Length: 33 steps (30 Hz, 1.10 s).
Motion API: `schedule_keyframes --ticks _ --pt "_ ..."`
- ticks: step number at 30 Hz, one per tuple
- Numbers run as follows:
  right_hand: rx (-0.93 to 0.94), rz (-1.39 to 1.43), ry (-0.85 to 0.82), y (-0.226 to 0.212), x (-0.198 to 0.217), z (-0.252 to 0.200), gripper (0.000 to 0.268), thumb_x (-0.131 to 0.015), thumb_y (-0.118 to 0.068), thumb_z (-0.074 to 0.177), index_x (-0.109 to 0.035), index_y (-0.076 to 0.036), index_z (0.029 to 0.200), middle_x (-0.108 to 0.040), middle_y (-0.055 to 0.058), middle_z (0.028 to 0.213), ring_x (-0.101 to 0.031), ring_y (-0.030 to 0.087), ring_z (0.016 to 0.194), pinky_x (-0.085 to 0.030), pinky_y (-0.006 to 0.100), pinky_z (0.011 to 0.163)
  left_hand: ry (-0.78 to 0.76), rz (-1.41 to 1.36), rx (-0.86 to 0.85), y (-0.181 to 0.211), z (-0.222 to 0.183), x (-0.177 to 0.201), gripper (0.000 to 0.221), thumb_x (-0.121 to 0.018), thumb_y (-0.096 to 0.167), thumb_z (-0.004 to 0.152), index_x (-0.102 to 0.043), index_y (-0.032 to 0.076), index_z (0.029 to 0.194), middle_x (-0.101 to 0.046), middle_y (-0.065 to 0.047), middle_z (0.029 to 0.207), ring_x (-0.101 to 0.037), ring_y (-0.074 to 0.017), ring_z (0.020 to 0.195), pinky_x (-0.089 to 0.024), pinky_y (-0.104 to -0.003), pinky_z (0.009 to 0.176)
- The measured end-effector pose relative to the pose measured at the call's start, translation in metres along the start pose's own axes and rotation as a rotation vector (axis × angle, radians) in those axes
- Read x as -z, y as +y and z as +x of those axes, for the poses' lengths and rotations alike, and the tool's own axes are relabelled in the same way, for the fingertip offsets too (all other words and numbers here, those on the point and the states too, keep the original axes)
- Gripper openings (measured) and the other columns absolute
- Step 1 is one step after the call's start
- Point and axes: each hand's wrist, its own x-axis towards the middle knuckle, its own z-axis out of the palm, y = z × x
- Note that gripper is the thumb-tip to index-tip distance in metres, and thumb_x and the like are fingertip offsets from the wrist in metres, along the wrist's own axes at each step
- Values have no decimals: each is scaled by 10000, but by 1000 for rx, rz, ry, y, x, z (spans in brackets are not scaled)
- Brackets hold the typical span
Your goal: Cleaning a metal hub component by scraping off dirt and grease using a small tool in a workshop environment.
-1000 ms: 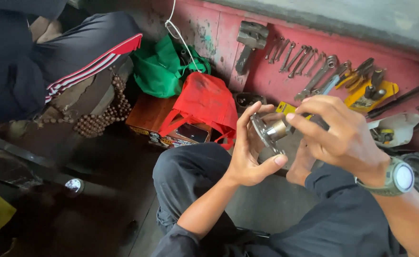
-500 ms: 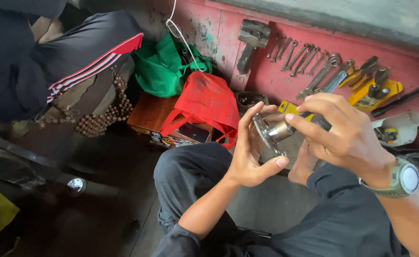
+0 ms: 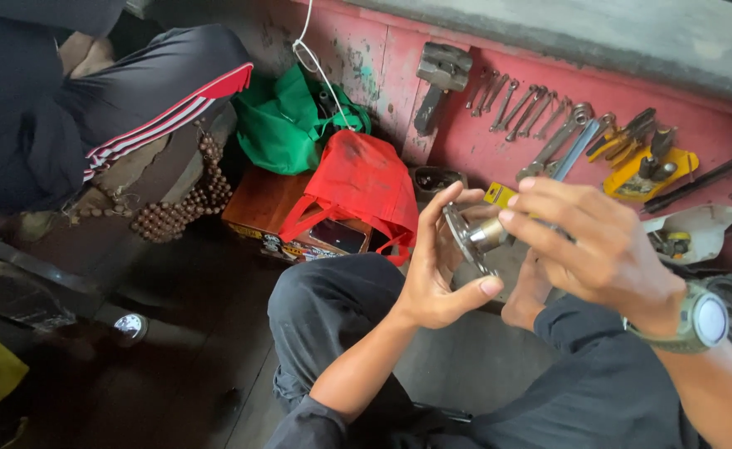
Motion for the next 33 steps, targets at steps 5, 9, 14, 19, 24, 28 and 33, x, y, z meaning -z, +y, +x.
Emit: schedule_keyframes --ticks 5,9,14,19,24,28,33 --pt "13 19 -5 -2 0 1 486 -687 8 737 -673 -11 1223 -659 162 1265 -656 382 1219 -553 479 991 0 -4 10 -2 0 2 950 -741 59 858 -198 154 1632 -331 -157 1593 -459 -323 1438 -436 -512 1232" --pt "35 7 13 -9 3 6 419 -674 -44 799 -677 -12 1217 -655 162 1254 -665 382 1205 -555 471 979 -6 -24 -17 -2 1 1 941 -738 55 870 -192 145 1631 -323 -161 1601 -470 -343 1448 -429 -532 1243" --pt "50 -43 7 -5 3 5 418 -638 -16 793 -679 18 1208 -678 145 1255 -657 355 1235 -550 450 942 1 -41 3 -4 -1 1 957 -747 51 859 -192 141 1634 -320 -150 1612 -459 -322 1434 -428 -515 1239" --pt "73 -44 4 -8 5 1 414 -672 -105 827 -688 9 1225 -671 166 1236 -667 351 1196 -568 440 937 -14 -46 12 -4 0 0 948 -739 56 860 -198 143 1634 -355 -146 1574 -484 -330 1425 -419 -515 1240" --pt "89 -22 25 -9 7 1 402 -680 -66 817 -686 25 1209 -678 163 1223 -675 362 1180 -584 454 920 -10 -54 9 -7 0 -2 958 -741 47 855 -191 137 1634 -347 -149 1584 -481 -329 1424 -417 -508 1234" --pt "95 -25 43 -5 5 -2 348 -680 -49 836 -679 26 1176 -692 158 1199 -682 369 1174 -585 460 951 -6 -51 11 -6 -2 -2 957 -745 53 858 -190 146 1633 -339 -150 1589 -467 -327 1444 -405 -527 1265" --pt "116 -55 30 -10 7 0 345 -674 -64 836 -682 -7 1177 -690 144 1229 -678 351 1186 -586 441 906 1 -43 -18 -8 -1 0 962 -747 71 857 -185 141 1635 -321 -152 1603 -460 -329 1430 -438 -516 1224"
